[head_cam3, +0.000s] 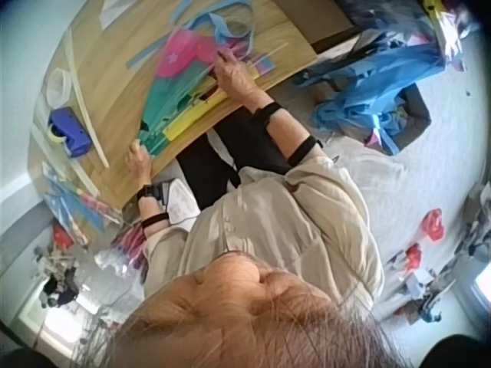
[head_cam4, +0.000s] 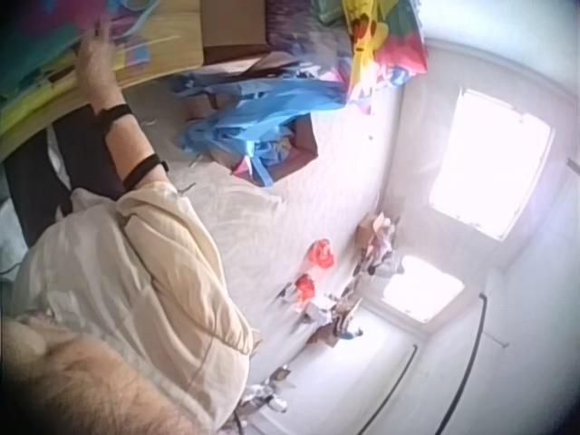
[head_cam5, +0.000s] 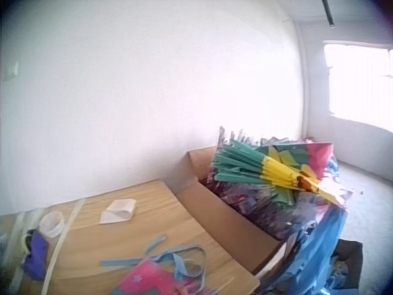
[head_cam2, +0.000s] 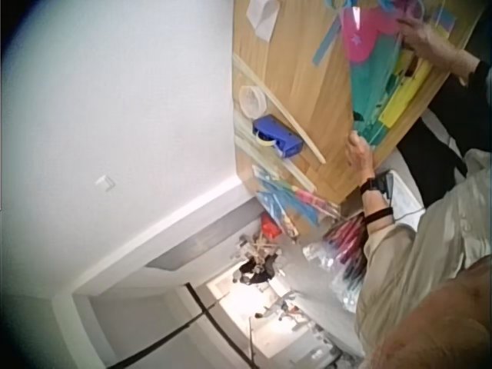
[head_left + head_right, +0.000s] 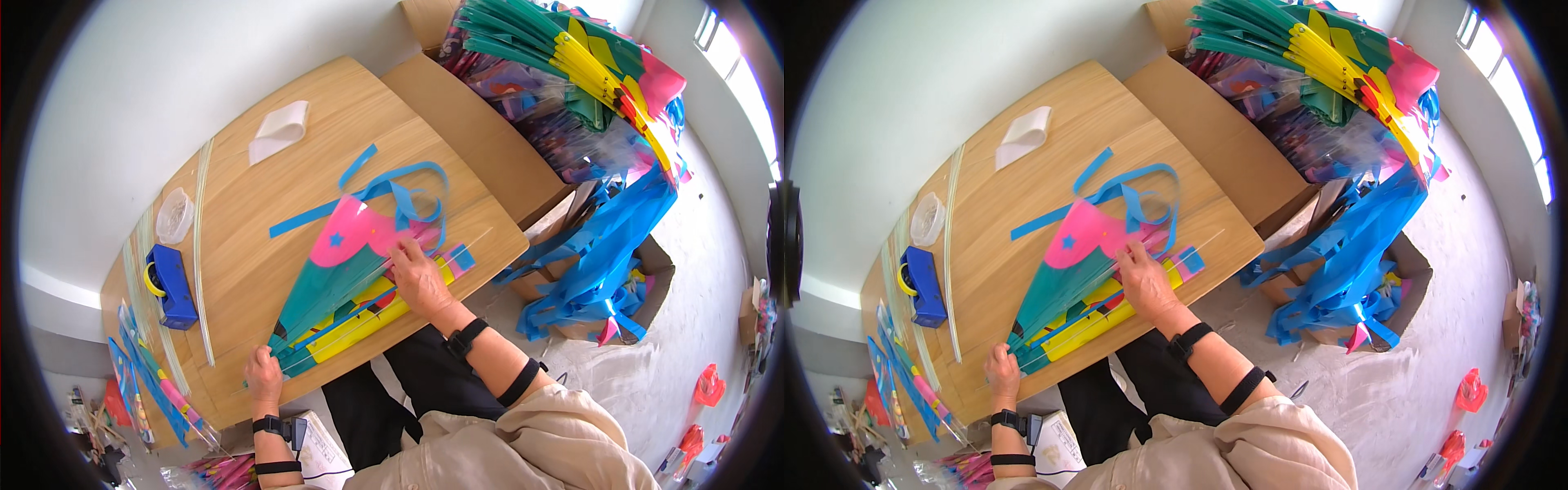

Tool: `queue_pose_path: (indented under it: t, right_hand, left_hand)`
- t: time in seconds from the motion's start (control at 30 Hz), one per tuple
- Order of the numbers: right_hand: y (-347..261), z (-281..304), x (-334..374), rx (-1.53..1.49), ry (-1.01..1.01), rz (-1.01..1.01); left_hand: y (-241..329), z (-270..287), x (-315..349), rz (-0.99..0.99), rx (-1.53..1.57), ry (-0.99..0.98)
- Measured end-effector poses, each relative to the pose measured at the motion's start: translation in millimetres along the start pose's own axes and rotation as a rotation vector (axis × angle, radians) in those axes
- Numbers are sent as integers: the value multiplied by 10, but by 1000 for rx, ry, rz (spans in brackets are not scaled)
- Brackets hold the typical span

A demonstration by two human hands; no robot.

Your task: Assembling a colorful paper kite by folding material, inserting support sticks, and placing it into a plastic sleeve.

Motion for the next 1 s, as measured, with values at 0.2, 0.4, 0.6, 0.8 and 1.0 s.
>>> queue_pose_path:
  t: [0.2, 0.4, 0.6, 0.8, 1.0]
  right_hand:
    - [105, -118, -243, 60, -236, -1]
    - [57, -103, -338, 127, -195, 42]
    - [-67, -70, -467, 150, -344, 73]
    - [-12, -133, -521, -79, -448, 78]
    - [-53, -191, -515, 182, -346, 353]
  left_hand:
    - [-33, -17, -6, 4, 22, 9]
    - [-22, -22, -10, 13, 4, 17]
    - [-61, -56, 18, 26, 1, 7]
    - [-66, -56, 20, 19, 18, 10]
    - [-46, -43, 5, 27, 26, 21]
Point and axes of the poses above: each hand's wrist, its own x-axis away from the middle knuckle, its own z-axis out of the back of the hand, y = z × x, the point moved 6 cm from there along -x, towards the middle knuckle, and after that the axes turned 7 degrees about -y, right-handed, at the moved point
